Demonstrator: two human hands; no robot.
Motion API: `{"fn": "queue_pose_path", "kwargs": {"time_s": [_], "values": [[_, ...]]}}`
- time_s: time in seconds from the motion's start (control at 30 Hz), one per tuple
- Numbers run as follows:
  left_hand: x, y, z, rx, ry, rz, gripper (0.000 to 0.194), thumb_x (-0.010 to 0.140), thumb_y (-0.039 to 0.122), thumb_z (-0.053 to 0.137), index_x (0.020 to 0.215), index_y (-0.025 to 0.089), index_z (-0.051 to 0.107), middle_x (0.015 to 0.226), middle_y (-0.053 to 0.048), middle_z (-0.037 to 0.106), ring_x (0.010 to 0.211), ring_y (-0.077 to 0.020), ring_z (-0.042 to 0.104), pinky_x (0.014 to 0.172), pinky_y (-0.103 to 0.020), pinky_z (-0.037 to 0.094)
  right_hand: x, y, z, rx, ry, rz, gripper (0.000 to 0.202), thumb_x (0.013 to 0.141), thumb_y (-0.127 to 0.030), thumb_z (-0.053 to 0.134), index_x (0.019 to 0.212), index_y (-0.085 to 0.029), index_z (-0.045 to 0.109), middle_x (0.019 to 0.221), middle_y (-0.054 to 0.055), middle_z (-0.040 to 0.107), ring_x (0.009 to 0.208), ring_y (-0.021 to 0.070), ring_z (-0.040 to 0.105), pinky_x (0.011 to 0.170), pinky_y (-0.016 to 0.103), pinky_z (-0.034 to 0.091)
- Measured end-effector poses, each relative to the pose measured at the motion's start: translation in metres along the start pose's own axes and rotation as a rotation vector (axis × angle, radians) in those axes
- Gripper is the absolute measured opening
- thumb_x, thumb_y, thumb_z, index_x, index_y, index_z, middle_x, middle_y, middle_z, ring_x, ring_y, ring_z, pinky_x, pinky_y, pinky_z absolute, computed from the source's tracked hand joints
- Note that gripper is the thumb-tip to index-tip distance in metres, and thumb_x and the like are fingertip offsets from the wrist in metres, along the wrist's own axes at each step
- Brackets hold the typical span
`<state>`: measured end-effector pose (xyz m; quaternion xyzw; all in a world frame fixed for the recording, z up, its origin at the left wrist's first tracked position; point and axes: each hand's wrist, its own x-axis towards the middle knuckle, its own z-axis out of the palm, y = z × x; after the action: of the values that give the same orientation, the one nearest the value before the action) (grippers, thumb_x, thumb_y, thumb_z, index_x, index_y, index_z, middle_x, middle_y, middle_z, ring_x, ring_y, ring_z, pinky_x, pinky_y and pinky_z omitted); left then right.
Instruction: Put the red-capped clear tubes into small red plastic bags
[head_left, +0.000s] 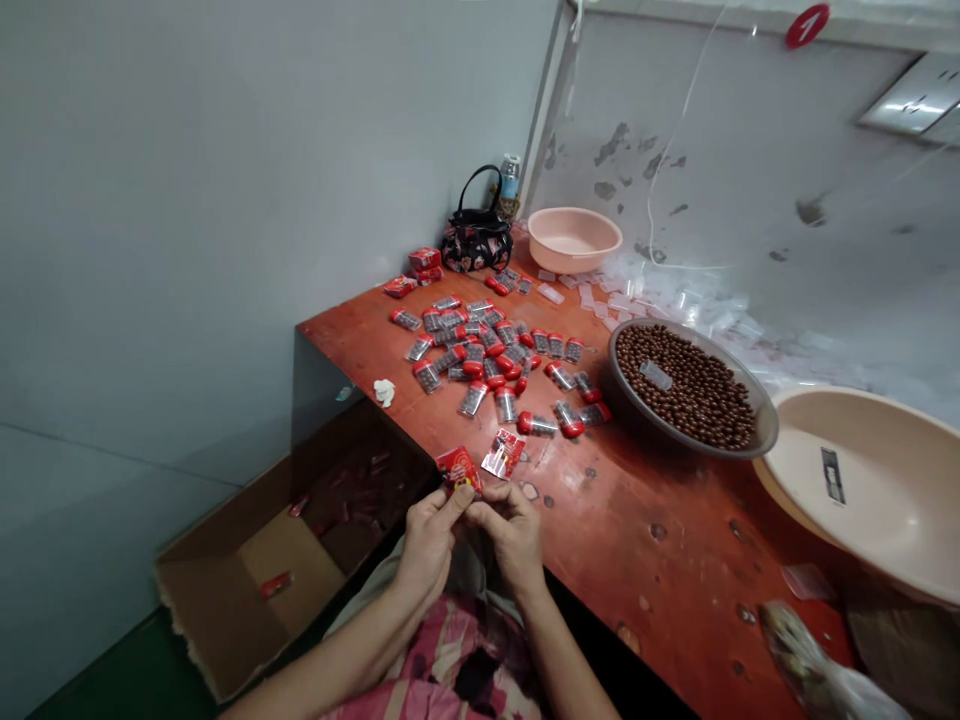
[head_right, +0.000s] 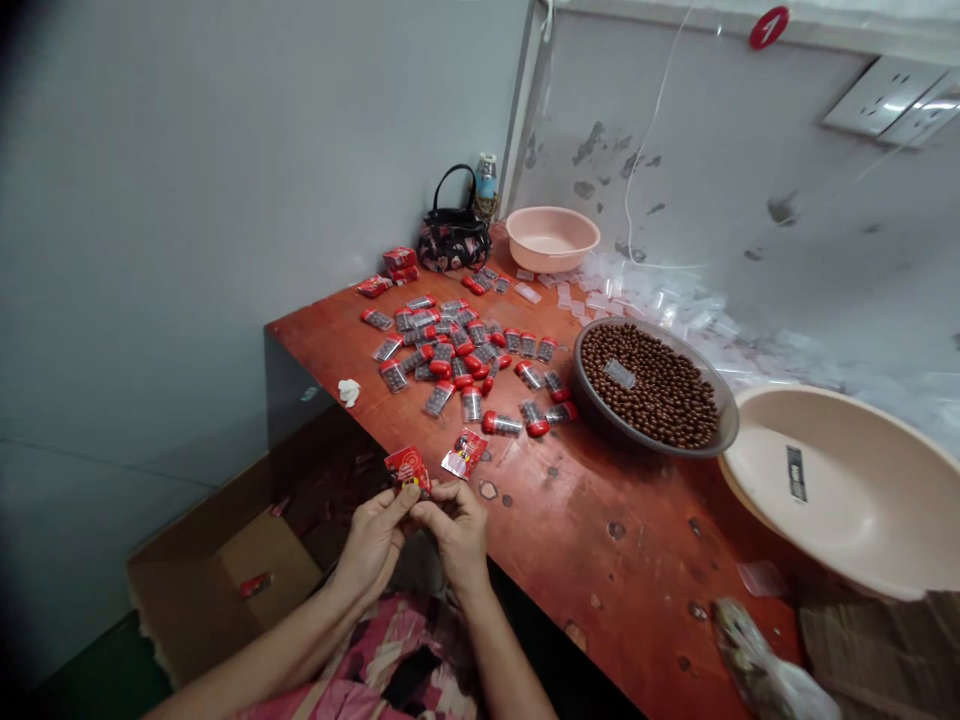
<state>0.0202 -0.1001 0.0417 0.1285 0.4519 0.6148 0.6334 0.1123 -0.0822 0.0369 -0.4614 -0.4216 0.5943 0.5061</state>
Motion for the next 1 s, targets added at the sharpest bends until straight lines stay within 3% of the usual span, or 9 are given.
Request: {"fn": "queue_pose_path", "kwargs": {"time_s": [0.1,0.17,0.3,0.4,0.5,0.6,0.67,0.8,1.0], "values": [[-0.001,0.005,-0.006,-0.019,-0.032,-0.054,0.018,0.064,0.027,0.067,0.066,0.010,0.064,0.061,-0.003,0.062,0.055,-0.0113,0.055,0.059,-0.025,0.046,0.008,0.006,0.004,0.040,-0.078,0.041,0.023,0.057,-0.022,0.071,0.062,-0.018,0.049,0.064,-0.005,0.055,0.050,0.0089,0.049,0.048,0.021,0.041],[0.000,0.013,-0.015,-0.055,-0.036,-0.081,0.018,0.065,0.027,0.066,0.072,0.010,0.063,0.070,-0.005,0.064,0.063,-0.0141,0.059,0.065,-0.027,0.047,0.009,0.011,0.008,0.026,-0.128,0.044,0.025,0.056,-0.023,0.072,0.063,-0.019,0.048,0.064,-0.005,0.056,0.050,0.0093,0.050,0.047,0.021,0.041],[0.000,0.027,-0.048,-0.170,0.193,-0.066,0.026,0.071,0.034,0.059,0.088,0.014,0.059,0.096,-0.012,0.064,0.091,-0.0214,0.059,0.077,-0.032,0.047,0.006,0.012,0.008,-0.001,-0.162,0.051,0.027,0.057,-0.025,0.071,0.074,-0.019,0.051,0.060,-0.005,0.055,0.048,0.0103,0.051,0.047,0.022,0.043],[0.001,0.028,-0.065,-0.013,0.282,-0.072,0.034,0.071,0.035,0.060,0.099,0.018,0.055,0.105,-0.014,0.060,0.091,-0.0237,0.060,0.078,-0.037,0.047,0.006,0.002,-0.007,-0.047,-0.065,0.040,0.020,0.064,-0.028,0.066,0.073,-0.018,0.052,0.060,-0.004,0.054,0.048,0.0097,0.050,0.043,0.021,0.042],[0.009,0.025,-0.052,0.370,0.158,0.119,0.041,0.067,0.030,0.064,0.106,0.024,0.056,0.114,-0.010,0.056,0.097,-0.0250,0.057,0.085,-0.039,0.042,0.006,-0.009,-0.025,-0.112,0.005,0.032,0.015,0.072,-0.030,0.059,0.070,-0.017,0.052,0.055,-0.004,0.052,0.046,0.0087,0.049,0.042,0.019,0.040],[0.032,0.021,-0.021,0.734,-0.118,0.441,0.041,0.061,0.024,0.068,0.101,0.026,0.062,0.119,-0.005,0.054,0.115,-0.0251,0.042,0.101,-0.036,0.023,0.006,-0.013,-0.035,-0.140,0.023,0.043,0.017,0.075,-0.031,0.056,0.067,-0.016,0.051,0.053,-0.004,0.052,0.043,0.0073,0.046,0.042,0.018,0.037],[0.052,0.016,-0.004,0.902,-0.233,0.561,0.039,0.063,0.022,0.066,0.101,0.028,0.062,0.117,-0.004,0.055,0.120,-0.0257,0.034,0.103,-0.039,0.012,0.005,-0.012,-0.037,-0.143,0.026,0.060,0.018,0.075,-0.032,0.056,0.067,-0.016,0.051,0.052,-0.004,0.052,0.042,0.0071,0.045,0.041,0.018,0.036],[0.076,0.003,0.007,1.124,-0.281,0.663,0.032,0.067,0.022,0.062,0.098,0.028,0.063,0.120,-0.004,0.052,0.123,-0.0271,0.027,0.102,-0.045,0.002,0.006,-0.011,-0.044,-0.170,0.033,0.066,0.018,0.076,-0.033,0.055,0.068,-0.016,0.051,0.052,-0.004,0.052,0.042,0.0072,0.044,0.040,0.018,0.035],[0.075,-0.004,0.005,1.028,-0.211,0.689,0.024,0.068,0.024,0.060,0.091,0.030,0.066,0.111,-0.003,0.059,0.121,-0.0266,0.032,0.101,-0.047,0.003,0.025,-0.013,-0.049,-0.326,0.110,-0.085,0.017,0.076,-0.032,0.054,0.079,-0.017,0.057,0.071,0.001,0.060,0.061,0.0121,0.053,0.056,0.023,0.043]]}}
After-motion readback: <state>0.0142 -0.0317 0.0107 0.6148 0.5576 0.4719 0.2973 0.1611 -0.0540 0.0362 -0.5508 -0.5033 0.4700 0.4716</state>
